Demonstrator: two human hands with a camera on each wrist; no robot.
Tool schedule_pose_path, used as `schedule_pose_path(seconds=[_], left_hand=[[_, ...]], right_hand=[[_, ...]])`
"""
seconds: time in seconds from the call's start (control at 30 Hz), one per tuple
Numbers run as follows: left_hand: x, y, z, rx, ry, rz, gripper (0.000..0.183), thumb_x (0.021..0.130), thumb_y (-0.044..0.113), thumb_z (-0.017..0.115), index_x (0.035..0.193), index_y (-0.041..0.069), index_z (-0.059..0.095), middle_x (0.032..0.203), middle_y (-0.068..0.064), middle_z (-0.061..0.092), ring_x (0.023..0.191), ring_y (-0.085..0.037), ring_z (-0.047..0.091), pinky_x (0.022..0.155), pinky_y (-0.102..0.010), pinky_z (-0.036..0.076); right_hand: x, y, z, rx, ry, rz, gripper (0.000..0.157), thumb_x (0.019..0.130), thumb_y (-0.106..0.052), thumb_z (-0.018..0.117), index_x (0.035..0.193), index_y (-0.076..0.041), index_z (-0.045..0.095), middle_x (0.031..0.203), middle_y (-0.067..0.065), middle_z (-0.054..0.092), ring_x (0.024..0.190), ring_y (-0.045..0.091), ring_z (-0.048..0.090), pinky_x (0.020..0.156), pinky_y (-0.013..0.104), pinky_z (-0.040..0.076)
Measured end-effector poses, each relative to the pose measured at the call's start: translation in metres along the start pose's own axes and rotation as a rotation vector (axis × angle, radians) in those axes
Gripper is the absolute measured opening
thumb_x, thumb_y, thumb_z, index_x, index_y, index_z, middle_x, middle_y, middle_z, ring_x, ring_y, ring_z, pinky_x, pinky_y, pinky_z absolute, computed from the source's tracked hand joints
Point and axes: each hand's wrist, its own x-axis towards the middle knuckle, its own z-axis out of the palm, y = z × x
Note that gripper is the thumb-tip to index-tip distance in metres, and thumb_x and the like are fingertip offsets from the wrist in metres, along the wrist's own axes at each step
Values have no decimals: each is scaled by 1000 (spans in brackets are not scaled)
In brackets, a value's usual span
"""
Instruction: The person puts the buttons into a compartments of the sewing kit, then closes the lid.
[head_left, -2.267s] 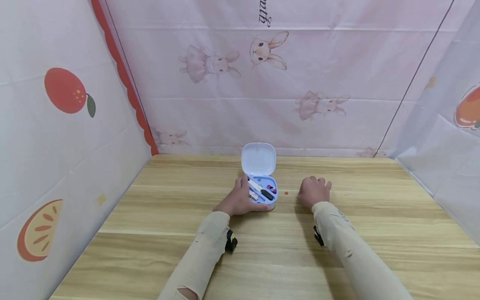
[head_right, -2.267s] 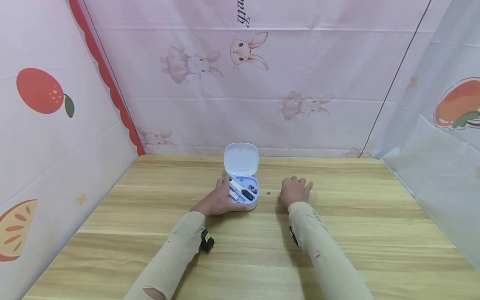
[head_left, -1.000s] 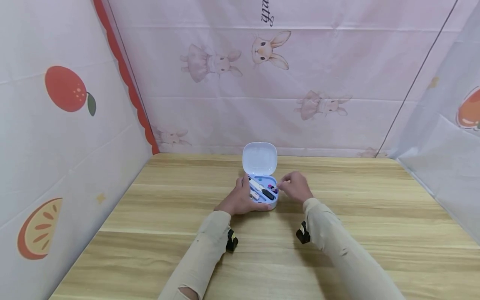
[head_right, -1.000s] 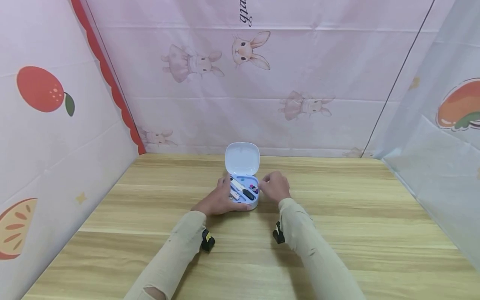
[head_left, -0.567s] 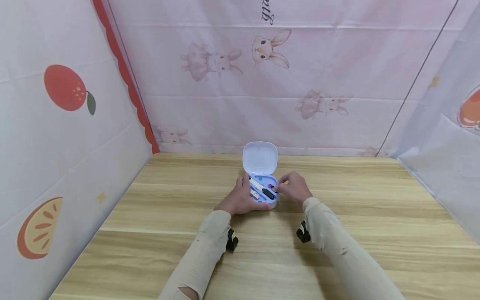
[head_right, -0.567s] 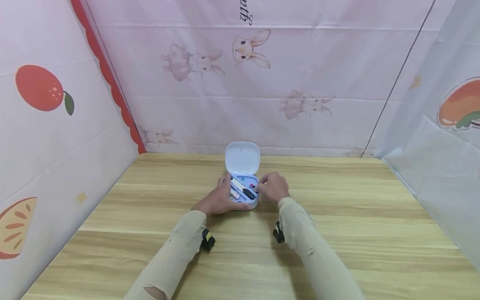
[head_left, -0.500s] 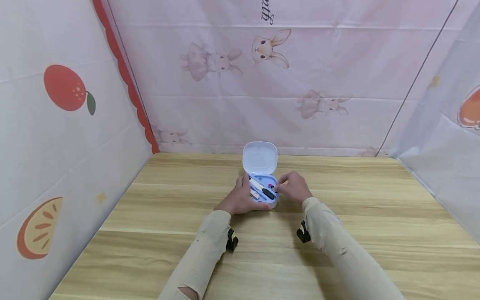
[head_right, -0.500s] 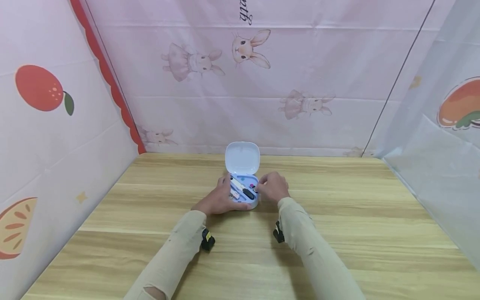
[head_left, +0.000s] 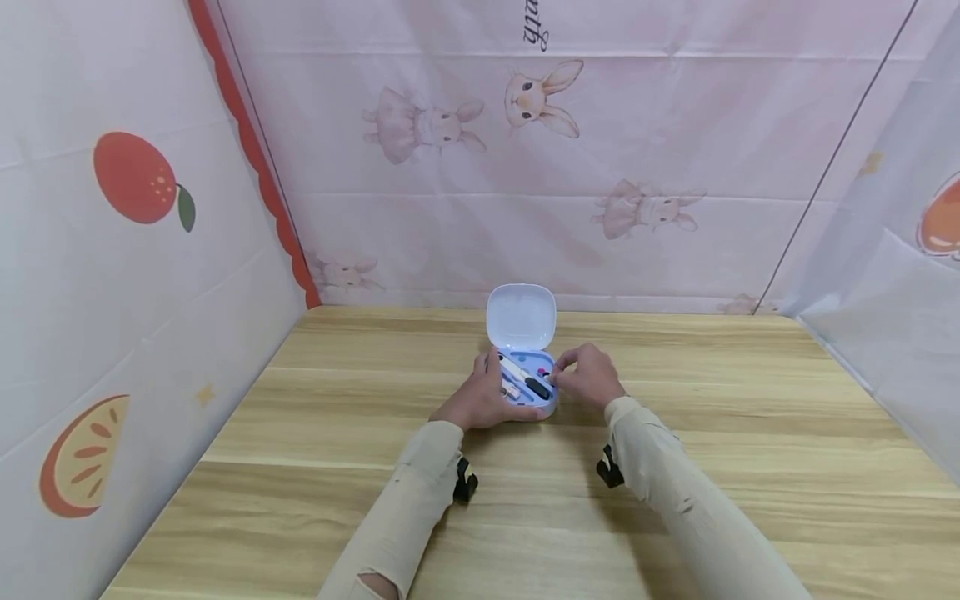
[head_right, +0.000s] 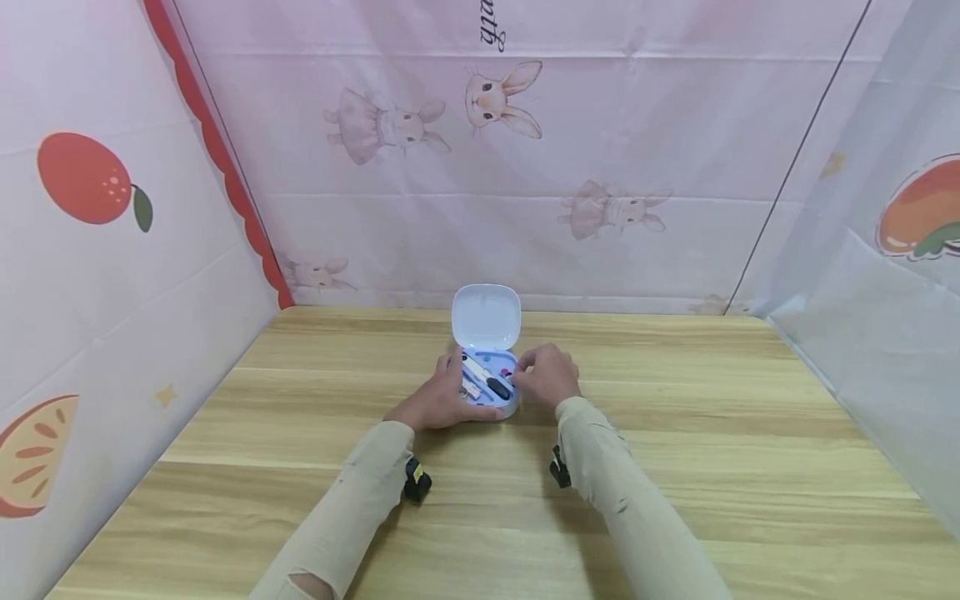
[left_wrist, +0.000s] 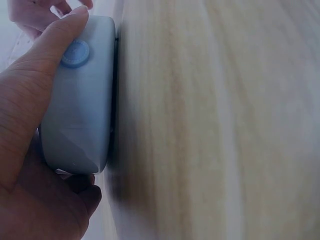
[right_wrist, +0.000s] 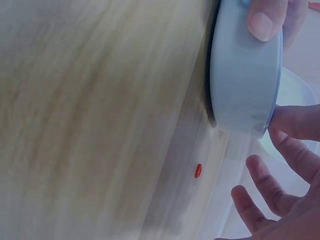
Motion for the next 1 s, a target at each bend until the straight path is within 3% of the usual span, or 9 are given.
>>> schedule_pose_path(seconds=[0.17,0.33,0.47,0.63,0.77,1.0], left_hand=[[-1,-1,1,7,0,8,137,71,69,82,163,13,-3,158,-13,18,125,-32,45,107,-46,42],[-1,-2,0,9,2,9,137,70,69,81,163,12,-2,158,-14,18,124,-32,46,106,-47,42],[0,-3,0,6,1,4,139,70,70,81,163,13,-5,162,-13,12,127,-32,45,107,-47,41],[0,-2,-2,9,3,2,139,70,70,81,163,13,-5,164,-13,10,129,-33,43,108,-49,40],[-1,0,-3,2,6,1,139,70,70,82,163,12,-4,164,-14,10,130,-34,43,109,-49,40],[0,0,0,2,7,2,139,69,70,82,163,12,-3,162,-14,13,128,-33,44,108,-48,41]], right_hand=[[-1,3,2,27,-14,14,19,89,-16,68,97,-2,78,102,11,67,85,27,51,69,36,40],[-1,11,0,132,-2,4,17,91,-16,70,96,-2,77,111,15,69,107,35,55,94,49,44],[1,20,-6,167,43,14,15,93,-14,71,97,-1,76,107,17,71,112,38,57,101,53,41],[2,24,-15,23,128,21,12,90,-10,71,93,0,77,110,20,71,108,39,58,96,53,43],[2,25,-16,-108,168,73,9,86,-8,73,91,-2,78,109,19,72,101,40,60,93,55,42],[0,26,-10,-200,82,91,7,84,-12,79,89,-8,81,110,14,72,108,47,52,103,69,23]])
